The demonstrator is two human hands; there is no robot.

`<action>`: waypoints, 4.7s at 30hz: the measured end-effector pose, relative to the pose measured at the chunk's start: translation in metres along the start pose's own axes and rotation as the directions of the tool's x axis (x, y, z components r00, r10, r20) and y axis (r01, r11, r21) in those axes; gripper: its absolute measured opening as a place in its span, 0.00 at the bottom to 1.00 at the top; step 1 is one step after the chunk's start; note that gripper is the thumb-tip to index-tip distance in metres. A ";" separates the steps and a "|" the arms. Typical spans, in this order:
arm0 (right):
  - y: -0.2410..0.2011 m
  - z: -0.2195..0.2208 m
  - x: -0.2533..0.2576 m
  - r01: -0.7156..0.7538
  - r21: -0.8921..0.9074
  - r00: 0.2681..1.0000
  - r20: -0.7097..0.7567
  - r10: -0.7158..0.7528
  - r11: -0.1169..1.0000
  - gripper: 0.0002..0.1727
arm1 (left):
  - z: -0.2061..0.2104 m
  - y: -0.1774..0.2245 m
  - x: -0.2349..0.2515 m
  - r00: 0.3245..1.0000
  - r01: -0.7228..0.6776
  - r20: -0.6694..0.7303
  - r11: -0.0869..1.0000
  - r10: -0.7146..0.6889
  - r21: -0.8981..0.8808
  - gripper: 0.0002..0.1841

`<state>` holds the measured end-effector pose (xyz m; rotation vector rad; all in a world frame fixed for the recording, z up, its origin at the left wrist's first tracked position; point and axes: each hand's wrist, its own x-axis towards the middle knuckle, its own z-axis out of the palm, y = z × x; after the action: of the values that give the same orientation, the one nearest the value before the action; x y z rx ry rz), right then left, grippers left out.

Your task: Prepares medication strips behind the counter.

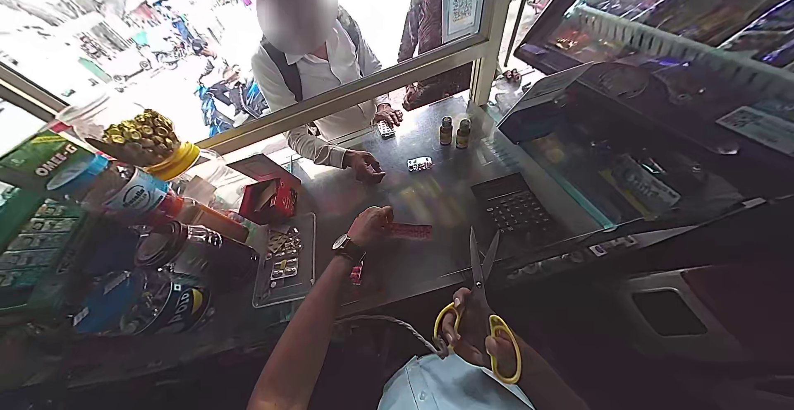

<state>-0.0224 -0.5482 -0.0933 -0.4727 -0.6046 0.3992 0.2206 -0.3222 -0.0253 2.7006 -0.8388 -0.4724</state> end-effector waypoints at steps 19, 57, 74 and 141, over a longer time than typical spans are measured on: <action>-0.029 -0.009 0.049 -0.657 -0.423 0.747 -0.254 0.615 0.624 0.39 | 0.048 0.070 -0.113 0.839 -0.165 -0.179 0.073 -0.513 -0.984 0.10; -0.021 -0.003 0.057 -0.672 -0.305 0.713 -0.511 0.480 0.675 0.27 | 0.044 0.070 -0.096 0.815 -0.033 -0.091 0.111 -0.573 -0.993 0.10; -0.012 -0.006 0.072 -0.803 -0.595 0.557 -0.754 0.347 -0.005 0.41 | 0.034 0.043 -0.152 0.690 -0.283 -0.169 -0.047 -0.704 -0.958 0.15; -0.174 -0.118 -0.035 -0.380 -0.749 0.915 -0.221 -0.337 -0.542 0.17 | 0.103 0.198 -0.032 0.752 -0.276 -0.235 0.029 -0.616 -0.961 0.09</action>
<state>0.0616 -0.7437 -0.1020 -2.5717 -0.2877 -0.5384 0.0581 -0.4774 -0.0428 1.2750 0.2042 -0.0356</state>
